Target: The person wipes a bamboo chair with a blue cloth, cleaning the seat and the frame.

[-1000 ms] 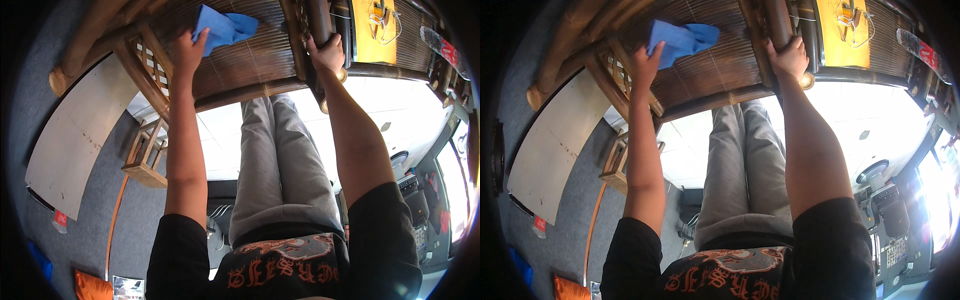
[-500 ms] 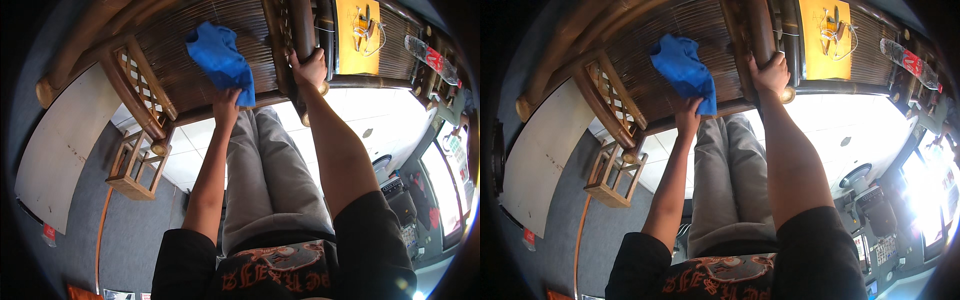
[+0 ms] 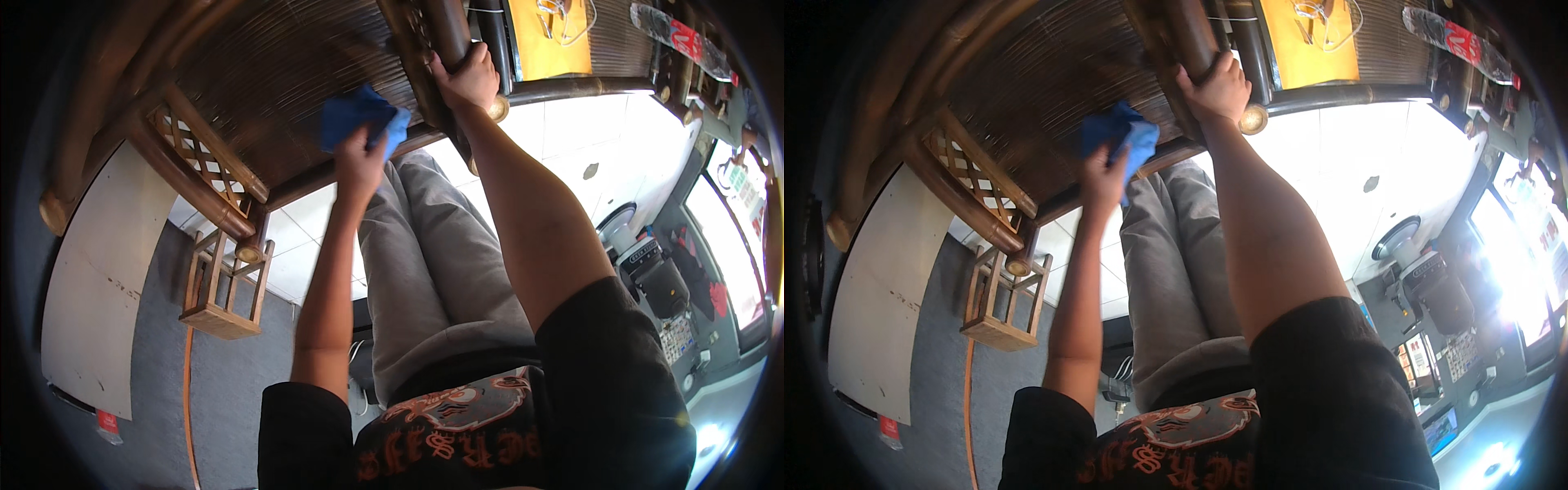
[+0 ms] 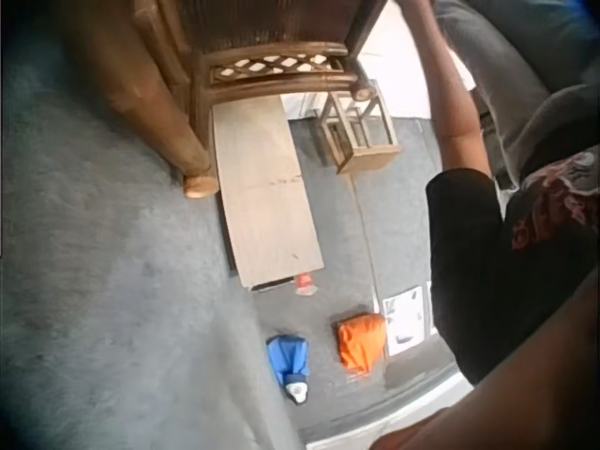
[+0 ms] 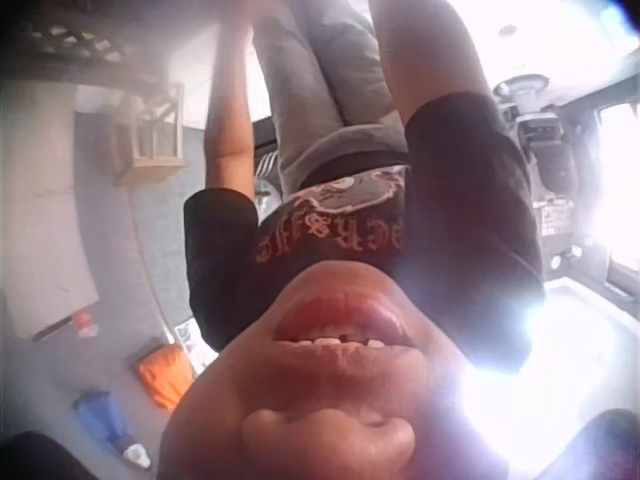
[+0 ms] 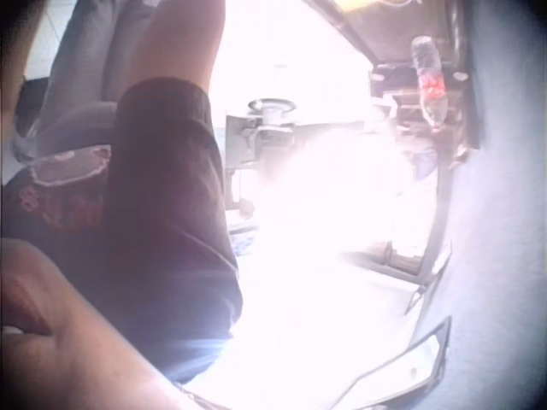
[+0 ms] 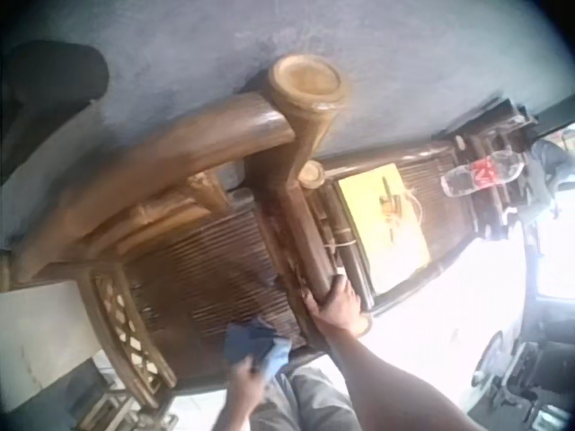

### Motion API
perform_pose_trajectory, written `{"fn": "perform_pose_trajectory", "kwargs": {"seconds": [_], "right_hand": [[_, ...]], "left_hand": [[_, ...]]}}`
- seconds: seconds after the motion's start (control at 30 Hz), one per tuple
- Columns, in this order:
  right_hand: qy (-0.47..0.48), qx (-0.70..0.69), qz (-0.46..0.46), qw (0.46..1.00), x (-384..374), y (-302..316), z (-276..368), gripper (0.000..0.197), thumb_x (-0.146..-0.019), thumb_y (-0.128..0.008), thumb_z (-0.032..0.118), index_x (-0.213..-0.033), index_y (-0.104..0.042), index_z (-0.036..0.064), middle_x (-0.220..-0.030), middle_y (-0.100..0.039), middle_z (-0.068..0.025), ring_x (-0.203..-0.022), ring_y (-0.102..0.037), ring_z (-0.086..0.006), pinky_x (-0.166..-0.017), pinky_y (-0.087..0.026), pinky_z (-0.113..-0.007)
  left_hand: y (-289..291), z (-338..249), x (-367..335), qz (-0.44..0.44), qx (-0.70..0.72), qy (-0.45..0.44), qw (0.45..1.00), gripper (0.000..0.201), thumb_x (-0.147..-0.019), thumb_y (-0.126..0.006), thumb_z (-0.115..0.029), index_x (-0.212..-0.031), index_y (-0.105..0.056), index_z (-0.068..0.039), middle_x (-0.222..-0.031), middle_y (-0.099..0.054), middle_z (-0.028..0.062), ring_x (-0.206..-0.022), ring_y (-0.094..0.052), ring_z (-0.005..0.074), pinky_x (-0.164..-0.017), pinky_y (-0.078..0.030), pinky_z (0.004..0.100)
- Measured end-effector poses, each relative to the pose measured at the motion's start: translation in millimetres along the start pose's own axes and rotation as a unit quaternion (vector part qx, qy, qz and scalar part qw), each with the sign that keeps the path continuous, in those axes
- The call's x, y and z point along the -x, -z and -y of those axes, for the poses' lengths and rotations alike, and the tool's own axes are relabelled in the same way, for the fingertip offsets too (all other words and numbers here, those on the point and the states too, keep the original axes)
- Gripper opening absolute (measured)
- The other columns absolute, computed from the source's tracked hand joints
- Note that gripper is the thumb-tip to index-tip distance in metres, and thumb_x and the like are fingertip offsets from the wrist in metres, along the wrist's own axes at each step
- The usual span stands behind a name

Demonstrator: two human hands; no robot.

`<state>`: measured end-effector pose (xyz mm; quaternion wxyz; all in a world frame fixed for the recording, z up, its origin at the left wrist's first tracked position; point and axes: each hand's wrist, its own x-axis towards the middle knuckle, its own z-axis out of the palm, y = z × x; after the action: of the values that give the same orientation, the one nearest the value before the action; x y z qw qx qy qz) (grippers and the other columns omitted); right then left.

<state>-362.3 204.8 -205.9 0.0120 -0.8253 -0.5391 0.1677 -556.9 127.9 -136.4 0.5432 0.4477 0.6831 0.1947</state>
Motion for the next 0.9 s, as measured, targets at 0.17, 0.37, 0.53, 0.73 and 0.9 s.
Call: {"fn": "perform_pose_trajectory", "kwargs": {"seconds": [0.17, 0.37, 0.53, 0.73, 0.9], "right_hand": [[-0.006, -0.013, 0.010, 1.000, 0.0, 5.9, -7.1, 0.066, -0.067, -0.063, 0.057, -0.100, -0.045, 0.0031, -0.098, -0.057, -0.0157, -0.094, -0.057, -0.0307, -0.081, -0.042, -0.043], [0.016, 0.010, -0.029, 0.999, 1.4, 3.6, -8.5, 0.066, -0.068, -0.063, 0.059, -0.100, -0.047, 0.0041, -0.098, -0.058, -0.0141, -0.093, -0.058, -0.0297, -0.082, -0.041, -0.044], [0.000, 0.009, -0.008, 1.000, 4.4, 4.9, -11.4, 0.066, -0.067, -0.064, 0.058, -0.101, -0.047, 0.0042, -0.096, -0.058, -0.0136, -0.092, -0.058, -0.0288, -0.081, -0.042, -0.044], [0.013, 0.013, -0.030, 0.999, 3.0, 3.2, -11.4, 0.065, -0.067, -0.063, 0.058, -0.100, -0.048, 0.0038, -0.095, -0.059, -0.0131, -0.091, -0.059, -0.0291, -0.079, -0.042, -0.043], [0.019, 0.007, -0.021, 1.000, -1.7, 3.9, -5.2, 0.067, -0.067, -0.063, 0.058, -0.101, -0.046, 0.0028, -0.096, -0.059, -0.0142, -0.090, -0.060, -0.0298, -0.080, -0.042, -0.043]], "left_hand": [[95.6, -71.8, -28.1, 0.056, -0.031, -0.023, 0.998, 0.020, -0.084, -0.060, -0.024, -0.089, -0.064, -0.005, -0.079, -0.061, -0.0002, -0.071, -0.053, 0.0073, -0.063, -0.043, 0.0249], [164.2, -122.4, -45.1, -0.100, -0.184, -0.244, 0.947, 0.022, -0.087, -0.060, -0.012, -0.099, -0.062, 0.006, -0.092, -0.066, 0.0117, -0.082, -0.060, 0.0147, -0.077, -0.047, 0.0301], [135.5, -107.0, -52.2, -0.113, -0.250, -0.397, 0.876, 0.029, -0.078, -0.064, -0.012, -0.107, -0.064, -0.007, -0.084, -0.065, 0.0075, -0.075, -0.063, 0.0182, -0.067, -0.050, 0.0327], [35.0, 1.9, -34.3, 0.054, -0.415, -0.200, 0.886, 0.041, -0.077, -0.059, -0.014, -0.117, -0.058, -0.019, -0.092, -0.058, 0.0092, -0.078, -0.060, 0.0294, -0.068, -0.050, 0.0404], [-15.8, 91.7, -12.8, 0.095, -0.391, -0.225, 0.887, 0.041, -0.074, -0.062, -0.018, -0.115, -0.059, -0.017, -0.084, -0.055, 0.0102, -0.073, -0.058, 0.0297, -0.064, -0.049, 0.0410]]}}
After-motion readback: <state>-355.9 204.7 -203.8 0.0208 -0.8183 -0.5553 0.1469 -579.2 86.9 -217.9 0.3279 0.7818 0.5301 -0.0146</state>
